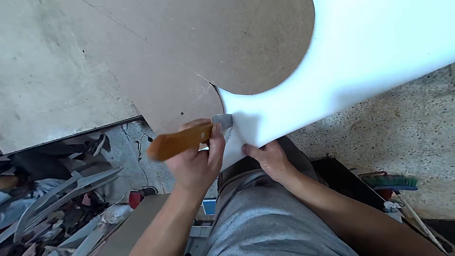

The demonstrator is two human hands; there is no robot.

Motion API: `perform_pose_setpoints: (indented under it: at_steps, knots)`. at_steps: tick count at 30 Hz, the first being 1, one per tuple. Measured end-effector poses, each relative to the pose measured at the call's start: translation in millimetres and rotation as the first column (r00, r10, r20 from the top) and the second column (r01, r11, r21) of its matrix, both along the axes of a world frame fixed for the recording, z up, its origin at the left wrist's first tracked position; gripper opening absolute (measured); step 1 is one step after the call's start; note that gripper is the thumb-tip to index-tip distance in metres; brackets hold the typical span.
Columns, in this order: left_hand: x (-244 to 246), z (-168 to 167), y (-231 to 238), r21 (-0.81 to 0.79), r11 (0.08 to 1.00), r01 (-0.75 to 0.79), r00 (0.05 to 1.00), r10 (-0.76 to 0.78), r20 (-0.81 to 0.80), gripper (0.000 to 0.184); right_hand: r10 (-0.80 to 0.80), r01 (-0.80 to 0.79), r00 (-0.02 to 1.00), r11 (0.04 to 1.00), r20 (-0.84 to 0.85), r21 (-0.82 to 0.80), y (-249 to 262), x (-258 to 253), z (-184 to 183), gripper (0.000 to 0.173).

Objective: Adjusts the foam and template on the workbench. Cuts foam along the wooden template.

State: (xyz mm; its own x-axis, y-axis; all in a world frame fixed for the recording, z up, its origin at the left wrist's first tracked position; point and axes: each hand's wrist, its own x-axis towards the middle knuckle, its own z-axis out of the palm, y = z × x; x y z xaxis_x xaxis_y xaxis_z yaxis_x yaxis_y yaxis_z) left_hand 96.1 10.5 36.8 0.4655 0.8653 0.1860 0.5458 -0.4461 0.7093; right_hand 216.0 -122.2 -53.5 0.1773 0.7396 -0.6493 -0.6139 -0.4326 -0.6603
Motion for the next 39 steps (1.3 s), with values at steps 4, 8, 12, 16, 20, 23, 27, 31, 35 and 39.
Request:
perform_pose_setpoints:
  at_steps: [4,8,12,16,20,23,27,31,35,39]
  knots:
    - [7.9,-11.6,-0.6,-0.057,0.996,-0.064,0.997,0.062,-0.041,0.015,0.033,-0.033,0.999,0.999,0.02,0.01,0.0,2.7,5.7,0.032]
    - [12.6,5.8,1.5,0.005,0.995,-0.096,0.995,0.095,0.021,0.015,0.044,-0.043,0.999,0.999,-0.028,0.031,-1.2,7.4,4.8,0.036]
    - [20.8,-17.4,8.7,-0.016,0.993,-0.12,0.986,0.117,-0.117,0.016,0.127,-0.125,0.99,0.992,-0.055,0.032,-2.2,24.0,2.2,0.036]
    - [13.3,-11.0,4.8,-0.153,0.983,-0.097,0.995,0.096,-0.015,0.016,-0.143,0.143,0.99,0.99,-0.009,0.006,-22.4,103.7,-0.8,0.048]
    - [10.3,-11.9,-3.0,-0.173,0.98,-0.098,0.995,0.097,-0.013,0.021,-0.308,0.308,0.951,0.948,-0.007,0.081,-11.4,182.7,-0.2,0.057]
    - [12.5,-17.8,0.9,-0.082,0.992,-0.093,0.995,0.089,-0.047,0.017,-0.317,0.317,0.947,0.948,0.06,-0.003,5.1,165.4,7.5,0.041]
    - [2.1,-16.4,2.6,-0.074,0.993,-0.095,0.995,0.094,-0.022,0.015,-0.327,0.325,0.943,0.945,0.067,0.04,-0.3,146.5,10.1,0.036]
    - [-27.8,-3.5,-18.2,-0.12,0.992,-0.043,0.998,0.037,-0.045,0.012,-0.319,0.315,0.946,0.946,0.051,0.074,-11.0,125.3,19.0,0.036]
    - [-79.3,4.6,-27.3,-0.155,0.984,-0.091,0.991,0.075,-0.108,0.012,-0.323,0.321,0.946,0.946,0.035,0.048,-28.8,65.0,23.5,0.035]
    - [-146.5,14.2,-33.1,-0.206,0.975,-0.087,0.987,0.057,-0.148,0.014,-0.34,0.34,0.94,0.94,0.019,-0.008,-56.6,-8.2,22.3,0.038]
